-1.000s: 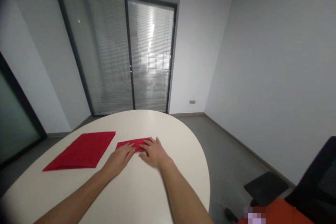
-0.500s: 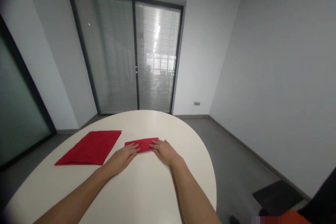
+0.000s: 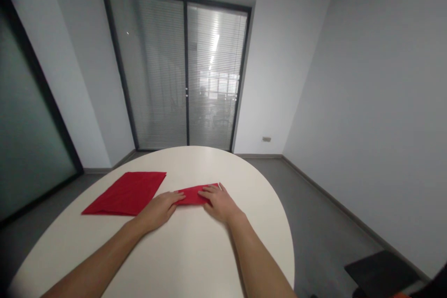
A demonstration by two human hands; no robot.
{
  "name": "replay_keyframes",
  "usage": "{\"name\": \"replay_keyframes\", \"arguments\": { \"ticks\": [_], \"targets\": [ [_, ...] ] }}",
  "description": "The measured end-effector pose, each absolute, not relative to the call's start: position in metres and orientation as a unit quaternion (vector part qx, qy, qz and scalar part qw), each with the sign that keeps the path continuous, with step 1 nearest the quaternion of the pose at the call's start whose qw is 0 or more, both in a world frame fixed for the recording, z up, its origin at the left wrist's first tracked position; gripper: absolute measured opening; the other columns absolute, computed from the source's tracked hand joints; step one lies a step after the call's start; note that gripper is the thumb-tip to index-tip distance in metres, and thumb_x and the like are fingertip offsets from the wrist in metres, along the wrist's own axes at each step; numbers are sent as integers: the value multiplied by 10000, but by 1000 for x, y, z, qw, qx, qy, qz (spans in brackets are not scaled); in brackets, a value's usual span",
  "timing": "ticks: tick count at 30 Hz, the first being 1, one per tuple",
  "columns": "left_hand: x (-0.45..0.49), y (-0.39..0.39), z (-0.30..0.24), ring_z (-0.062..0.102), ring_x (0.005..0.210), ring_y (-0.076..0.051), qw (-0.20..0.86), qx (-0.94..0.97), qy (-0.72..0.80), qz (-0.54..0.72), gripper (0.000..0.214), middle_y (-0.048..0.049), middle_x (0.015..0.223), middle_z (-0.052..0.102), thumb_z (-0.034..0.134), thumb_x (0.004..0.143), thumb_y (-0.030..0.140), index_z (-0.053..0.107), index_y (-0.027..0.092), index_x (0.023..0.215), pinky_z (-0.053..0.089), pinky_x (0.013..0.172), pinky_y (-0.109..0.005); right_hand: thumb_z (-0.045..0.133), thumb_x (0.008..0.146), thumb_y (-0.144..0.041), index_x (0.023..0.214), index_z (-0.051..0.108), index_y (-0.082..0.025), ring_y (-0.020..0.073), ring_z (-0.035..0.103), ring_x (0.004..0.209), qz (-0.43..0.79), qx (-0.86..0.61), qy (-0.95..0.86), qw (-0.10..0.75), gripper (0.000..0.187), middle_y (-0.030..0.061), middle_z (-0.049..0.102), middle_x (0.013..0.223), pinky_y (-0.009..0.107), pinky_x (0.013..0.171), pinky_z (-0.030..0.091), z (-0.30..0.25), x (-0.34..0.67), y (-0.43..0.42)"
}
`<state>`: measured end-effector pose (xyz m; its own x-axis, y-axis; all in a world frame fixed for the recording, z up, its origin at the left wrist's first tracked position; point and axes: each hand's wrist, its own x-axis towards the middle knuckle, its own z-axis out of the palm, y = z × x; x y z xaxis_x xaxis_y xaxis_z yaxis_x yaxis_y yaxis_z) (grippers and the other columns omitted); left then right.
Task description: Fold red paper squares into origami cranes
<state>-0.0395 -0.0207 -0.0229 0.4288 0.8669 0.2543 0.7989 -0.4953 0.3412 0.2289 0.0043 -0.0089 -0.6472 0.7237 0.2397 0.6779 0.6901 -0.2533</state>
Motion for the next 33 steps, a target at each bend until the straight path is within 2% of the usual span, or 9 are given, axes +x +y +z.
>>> {"name": "replay_keyframes", "arguments": {
  "ticks": [3,7,11,15,17,20,22,26,33],
  "targets": [
    [-36,-26,-14,592,1214,-250,78,848,489,190,403,-79,1297,663,476,888,149,667,214,1236,414,1045,-381,443,957,-273,1288,626,-290,256,464,1323,56,-392,-905,157,378,76,586,1384,529,1140,225,-11,226,5],
    [-30,-33,-1,676,968,-248,55,847,492,191,311,-93,1030,752,436,958,259,731,221,1048,465,869,-347,504,925,-242,1250,656,-260,277,461,1315,25,-410,-894,180,359,91,589,1375,509,1108,275,-12,228,9],
    [-27,-34,3,671,857,-248,46,823,517,229,349,-101,850,736,421,978,350,715,197,872,447,784,-327,482,960,-265,1137,698,-228,233,600,1117,69,-359,-903,225,282,80,706,1166,413,1033,366,-7,223,6],
    [-28,-27,0,674,879,-232,162,742,531,377,257,-68,916,734,532,919,426,667,216,979,458,745,-302,431,992,-320,1044,698,-211,202,638,899,182,-356,-870,289,293,64,730,1009,325,866,453,-1,218,1],
    [-27,-22,-3,677,934,-231,252,673,509,473,315,-70,980,730,612,858,440,614,207,1069,482,755,-297,426,994,-378,1015,693,-198,206,628,845,250,-371,-833,326,322,64,724,959,316,799,467,0,216,1],
    [-22,-17,-4,682,980,-231,373,593,438,563,466,-90,1043,726,695,774,449,554,184,1132,510,832,-325,452,974,-467,1045,680,-176,222,622,861,358,-355,-769,393,376,72,711,966,335,803,479,2,209,0],
    [-16,-18,-3,692,952,-233,424,577,411,564,461,-97,1018,736,739,725,448,586,171,1060,519,853,-341,489,949,-511,1095,669,-172,239,619,929,418,-320,-734,428,411,78,702,1019,357,852,479,4,204,-2],
    [-8,-25,3,699,842,-227,418,593,431,536,318,-83,868,746,690,772,476,627,166,803,524,783,-318,560,903,-546,1082,668,-179,228,623,899,501,-278,-690,442,422,67,701,986,348,826,486,9,196,-6],
    [-6,-28,1,696,759,-207,432,583,428,539,312,-44,781,727,661,803,477,593,182,877,523,699,-292,626,866,-517,1044,664,-182,186,622,785,560,-251,-637,467,381,47,694,924,316,759,481,11,192,-8]
  ]
}}
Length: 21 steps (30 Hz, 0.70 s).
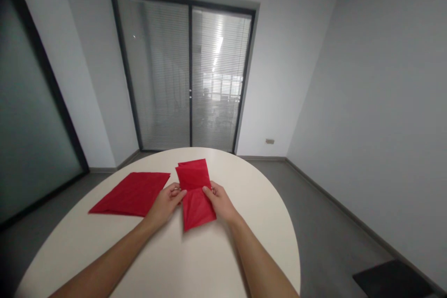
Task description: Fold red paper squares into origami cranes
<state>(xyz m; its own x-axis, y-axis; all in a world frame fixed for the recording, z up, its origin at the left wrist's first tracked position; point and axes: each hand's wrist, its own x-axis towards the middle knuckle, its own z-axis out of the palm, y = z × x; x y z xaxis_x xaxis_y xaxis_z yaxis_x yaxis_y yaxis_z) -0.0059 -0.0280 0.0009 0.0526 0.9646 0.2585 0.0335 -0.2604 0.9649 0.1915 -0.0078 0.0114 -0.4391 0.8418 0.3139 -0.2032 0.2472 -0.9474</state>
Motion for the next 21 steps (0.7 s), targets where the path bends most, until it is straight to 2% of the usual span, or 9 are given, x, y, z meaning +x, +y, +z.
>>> {"name": "replay_keyframes", "arguments": {
  "ticks": [3,7,11,15,18,21],
  "targets": [
    [-7,-26,-3,697,791,-217,441,572,425,545,337,-67,864,734,664,790,479,593,180,930,526,673,-289,630,852,-520,1075,652,-183,149,575,660,547,-274,-645,458,405,16,661,794,267,640,454,7,194,-3],
    [-10,-24,-5,688,841,-220,421,593,430,535,355,-91,999,730,605,824,478,630,176,1009,513,646,-273,596,859,-470,1088,642,-204,107,470,513,529,-331,-650,433,353,-41,554,620,211,495,341,1,200,2],
    [-13,-25,-5,673,773,-201,389,618,445,519,269,-67,930,737,536,834,364,685,180,962,512,657,-285,537,825,-349,908,697,-189,131,527,614,535,-360,-634,427,241,15,631,747,222,528,375,-2,205,4],
    [-13,-26,-5,647,723,-186,378,621,479,492,271,-48,843,727,503,804,322,716,176,887,496,641,-276,458,826,-323,910,706,-176,146,557,668,554,-367,-623,412,300,36,662,819,237,568,397,-5,208,7],
    [-11,-28,-5,637,702,-180,375,614,495,487,260,-41,781,705,523,795,336,709,170,865,487,631,-268,578,803,-331,946,689,-164,129,533,618,544,-353,-643,407,247,8,640,727,240,578,384,-6,207,7],
    [-7,-29,-4,673,772,-192,402,599,472,506,309,-47,844,710,603,788,400,670,173,987,504,674,-276,692,769,-346,1017,658,-161,109,504,571,539,-319,-658,418,311,-18,624,680,238,574,367,-6,204,5]
  ]
}}
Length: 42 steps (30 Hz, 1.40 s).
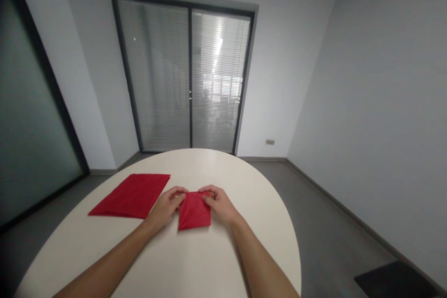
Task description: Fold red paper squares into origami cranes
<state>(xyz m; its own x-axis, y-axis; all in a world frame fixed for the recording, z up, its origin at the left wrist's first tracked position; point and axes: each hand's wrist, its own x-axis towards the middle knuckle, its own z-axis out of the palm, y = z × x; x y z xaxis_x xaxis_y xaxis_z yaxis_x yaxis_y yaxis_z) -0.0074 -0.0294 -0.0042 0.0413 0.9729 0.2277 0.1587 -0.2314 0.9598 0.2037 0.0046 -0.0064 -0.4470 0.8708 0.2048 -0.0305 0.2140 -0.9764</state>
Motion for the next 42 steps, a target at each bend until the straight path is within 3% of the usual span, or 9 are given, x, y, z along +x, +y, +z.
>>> {"name": "replay_keyframes", "arguments": {
  "ticks": [3,8,17,24,30,32,35,38,42],
  "targets": [
    [-5,-29,-5,698,810,-219,427,583,461,515,443,-64,869,728,679,743,461,637,175,1078,525,713,-310,697,803,-405,1157,611,-174,114,530,584,550,-295,-658,422,431,-14,638,708,241,577,386,-7,200,1],
    [-5,-30,-3,706,855,-238,395,597,484,503,271,-86,874,757,681,731,415,692,171,846,523,786,-323,691,820,-485,1214,587,-186,126,552,583,535,-322,-655,426,505,-12,640,698,241,556,409,-14,196,1],
    [-8,-27,-9,645,567,-179,444,537,495,519,376,-44,672,722,738,656,485,665,161,831,417,500,-236,774,729,-453,1093,628,-164,114,540,582,531,-344,-653,416,487,-21,637,669,254,588,409,-20,210,13],
    [-5,-27,-11,517,431,-109,459,519,497,522,440,-1,564,657,756,634,530,651,149,828,316,413,-188,688,814,-391,1248,561,-202,134,591,716,480,-361,-664,445,490,40,653,932,275,653,472,-25,205,11],
    [-7,-25,-14,577,457,-136,450,530,501,515,436,-10,567,670,725,686,535,654,149,874,381,425,-201,584,904,-442,1392,396,-223,142,587,673,473,-344,-705,400,567,21,664,847,241,563,445,-26,195,2],
    [-9,-22,-17,652,537,-180,426,543,509,514,417,-49,645,715,677,741,523,657,145,916,465,479,-245,560,922,-434,1393,394,-230,151,609,703,449,-353,-717,400,540,34,675,889,249,584,461,-26,193,2],
    [-11,-23,-19,725,896,-243,302,601,530,517,350,-117,994,760,555,860,437,665,160,1043,567,779,-356,534,941,-380,1405,392,-251,164,628,732,382,-386,-752,374,502,41,685,923,273,638,480,-27,194,2],
    [-5,-31,-20,585,1237,-238,163,687,544,454,391,-100,1318,642,477,922,352,605,194,1257,435,1073,-402,522,946,-312,1413,395,-259,174,629,734,288,-426,-787,342,487,33,688,887,286,682,477,-26,197,2],
    [6,-43,-28,378,1419,-236,118,787,532,289,538,-127,1520,431,443,942,320,420,142,1450,270,1187,-452,531,935,-280,1408,426,-252,215,653,879,168,-478,-807,303,485,67,700,985,326,801,486,-23,203,3]
  ]
}}
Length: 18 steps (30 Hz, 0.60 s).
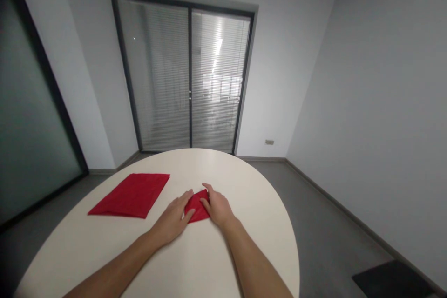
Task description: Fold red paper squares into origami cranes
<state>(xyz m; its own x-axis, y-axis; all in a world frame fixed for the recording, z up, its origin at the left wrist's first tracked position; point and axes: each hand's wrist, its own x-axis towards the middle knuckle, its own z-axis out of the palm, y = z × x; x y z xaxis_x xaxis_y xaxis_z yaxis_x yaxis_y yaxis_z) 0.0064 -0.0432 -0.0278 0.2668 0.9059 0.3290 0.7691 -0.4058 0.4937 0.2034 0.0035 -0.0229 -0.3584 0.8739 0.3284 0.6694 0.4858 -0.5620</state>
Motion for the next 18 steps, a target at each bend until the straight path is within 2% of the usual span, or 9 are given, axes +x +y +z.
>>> {"name": "replay_keyframes", "arguments": {
  "ticks": [2,5,9,12,15,18],
  "targets": [
    [9,-46,-31,334,1442,-236,118,810,532,216,536,-124,1536,404,423,952,318,404,150,1461,227,1196,-487,533,929,-268,1387,469,-241,230,638,1010,122,-487,-812,299,464,100,668,1152,345,882,482,-19,206,4],
    [9,-48,-32,296,1459,-231,100,824,534,161,507,-101,1542,399,389,968,335,424,185,1452,189,1200,-515,504,936,-239,1294,589,-219,248,536,1218,66,-447,-838,307,368,112,554,1372,380,1027,420,-13,207,2],
    [4,-47,-28,272,1469,-215,89,833,529,134,515,-82,1561,367,354,983,352,384,205,1476,177,1202,-515,450,965,-234,1281,634,-233,227,540,1222,98,-341,-901,249,366,84,617,1327,386,1074,391,-11,208,0],
    [0,-46,-25,265,1471,-222,77,833,536,117,516,-94,1568,346,313,996,344,373,187,1484,163,1201,-526,467,955,-250,1307,624,-210,231,553,1228,131,-329,-909,219,388,91,631,1324,385,1085,391,-13,212,2],
    [-2,-45,-24,268,1469,-251,50,825,553,109,520,-118,1562,349,293,999,333,401,143,1470,156,1200,-535,545,912,-313,1311,624,-182,259,546,1248,143,-350,-901,214,427,115,613,1347,392,1087,394,-13,218,3],
    [-4,-44,-24,274,1464,-283,27,819,562,112,521,-119,1548,379,312,989,330,433,125,1453,166,1197,-543,667,820,-417,1308,628,-169,301,550,1238,146,-347,-905,196,550,144,602,1353,410,1074,404,-9,222,2]
  ]
}}
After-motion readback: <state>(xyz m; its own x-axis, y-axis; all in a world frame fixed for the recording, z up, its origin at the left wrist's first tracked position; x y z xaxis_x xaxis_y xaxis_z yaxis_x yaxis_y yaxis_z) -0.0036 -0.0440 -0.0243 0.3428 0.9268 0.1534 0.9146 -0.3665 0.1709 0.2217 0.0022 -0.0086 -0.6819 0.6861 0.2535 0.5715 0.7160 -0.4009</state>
